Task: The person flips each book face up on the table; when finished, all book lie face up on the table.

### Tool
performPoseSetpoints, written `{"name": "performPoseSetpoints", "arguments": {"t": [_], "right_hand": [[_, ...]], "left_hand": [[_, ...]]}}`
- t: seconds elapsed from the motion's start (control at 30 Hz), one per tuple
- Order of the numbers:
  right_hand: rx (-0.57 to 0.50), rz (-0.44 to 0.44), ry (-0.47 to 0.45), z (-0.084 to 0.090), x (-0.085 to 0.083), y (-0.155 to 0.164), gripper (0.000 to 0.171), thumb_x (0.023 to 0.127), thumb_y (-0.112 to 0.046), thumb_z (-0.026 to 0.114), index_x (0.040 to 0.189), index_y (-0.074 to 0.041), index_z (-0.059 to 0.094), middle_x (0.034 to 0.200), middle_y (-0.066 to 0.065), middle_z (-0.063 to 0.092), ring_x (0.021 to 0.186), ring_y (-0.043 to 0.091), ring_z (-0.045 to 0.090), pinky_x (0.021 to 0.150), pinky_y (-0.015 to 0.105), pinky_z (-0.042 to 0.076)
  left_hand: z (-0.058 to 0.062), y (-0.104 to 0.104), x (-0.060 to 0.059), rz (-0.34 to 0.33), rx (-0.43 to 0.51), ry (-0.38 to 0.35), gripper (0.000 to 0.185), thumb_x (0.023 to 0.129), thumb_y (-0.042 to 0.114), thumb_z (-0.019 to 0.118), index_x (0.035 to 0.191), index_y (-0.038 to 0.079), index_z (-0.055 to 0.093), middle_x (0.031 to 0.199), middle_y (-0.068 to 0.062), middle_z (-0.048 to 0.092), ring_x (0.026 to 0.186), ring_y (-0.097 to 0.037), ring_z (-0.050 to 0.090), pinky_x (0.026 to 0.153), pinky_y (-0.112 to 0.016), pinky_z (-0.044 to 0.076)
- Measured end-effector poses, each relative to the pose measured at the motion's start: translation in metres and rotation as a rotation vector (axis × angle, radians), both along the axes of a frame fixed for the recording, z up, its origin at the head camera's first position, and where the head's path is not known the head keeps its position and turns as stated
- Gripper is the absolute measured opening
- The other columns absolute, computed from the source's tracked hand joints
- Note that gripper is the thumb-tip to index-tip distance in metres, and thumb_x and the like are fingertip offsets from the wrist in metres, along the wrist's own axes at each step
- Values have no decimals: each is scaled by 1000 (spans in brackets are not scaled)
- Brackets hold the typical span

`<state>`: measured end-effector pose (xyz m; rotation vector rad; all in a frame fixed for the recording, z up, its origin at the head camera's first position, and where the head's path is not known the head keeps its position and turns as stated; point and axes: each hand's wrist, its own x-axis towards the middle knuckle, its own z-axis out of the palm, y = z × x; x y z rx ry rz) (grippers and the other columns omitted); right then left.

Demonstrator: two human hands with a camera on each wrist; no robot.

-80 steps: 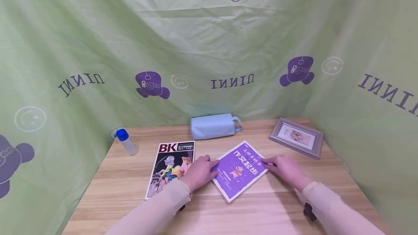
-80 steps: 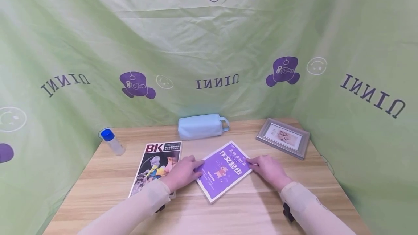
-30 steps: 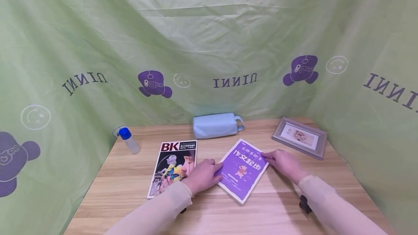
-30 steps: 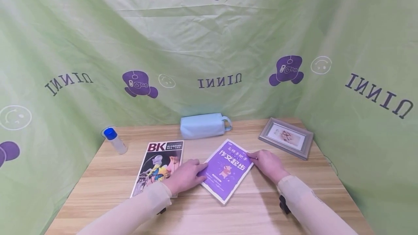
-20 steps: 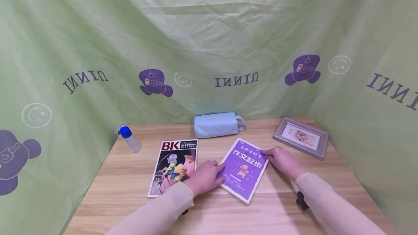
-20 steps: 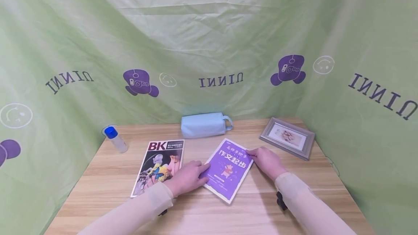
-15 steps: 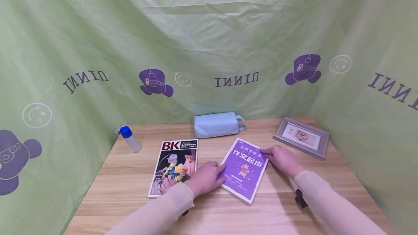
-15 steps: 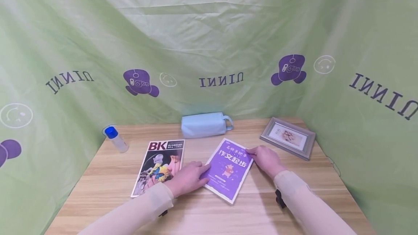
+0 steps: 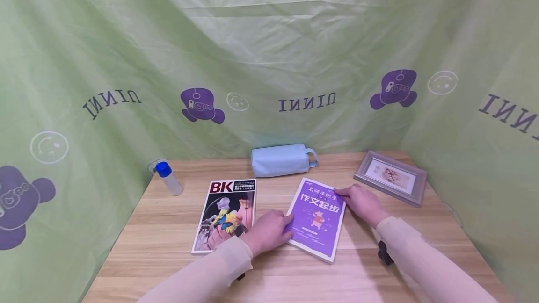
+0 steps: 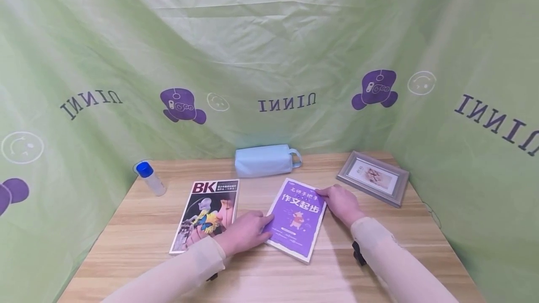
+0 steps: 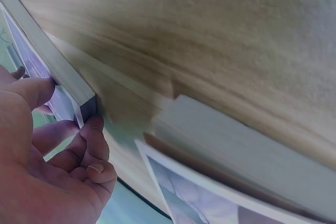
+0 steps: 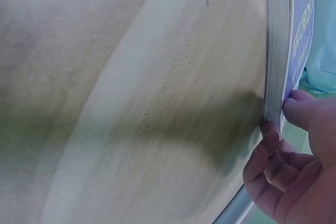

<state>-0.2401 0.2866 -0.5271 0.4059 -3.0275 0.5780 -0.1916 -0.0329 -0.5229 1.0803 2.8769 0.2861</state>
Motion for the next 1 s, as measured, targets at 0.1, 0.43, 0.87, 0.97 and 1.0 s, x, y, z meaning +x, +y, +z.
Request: {"name": "performPoseSetpoints", "arguments": {"t": [0.1,0.43,0.87,0.97,1.0], "right_hand": [[4,-1,-2,0,-2,0,31,99,-7,68,130,-8,74,122,24,71,112,44,67,95,61,54],[31,-37,51,-2,-7,-7,32,98,-7,67,128,-11,75,103,20,70,88,34,66,77,54,59],[-81,-77,18,-4,-17,-21,29,103,-5,60,129,-6,73,98,18,61,84,29,60,80,52,57],[-83,-82,14,-6,-20,-21,30,103,-5,60,130,-6,73,98,18,60,83,29,59,78,51,56],[-80,-85,15,-7,-21,-21,30,102,-5,60,130,-6,73,98,18,60,83,29,59,78,51,56]], "left_hand": [[1,3,2,-17,3,11,53,100,35,70,142,4,64,97,-6,71,84,-14,60,81,-30,55],[-1,8,6,-29,-7,22,54,99,35,72,142,3,64,95,-5,72,80,-12,62,76,-27,56],[0,16,12,-32,-6,41,43,96,34,74,128,5,70,86,-2,69,77,-12,63,74,-27,56],[-2,17,13,-34,-3,28,44,97,34,73,129,3,69,87,-4,69,78,-13,64,75,-27,57],[-2,18,13,-35,-2,26,45,98,34,73,130,3,69,88,-4,70,78,-13,64,75,-27,57]]}}
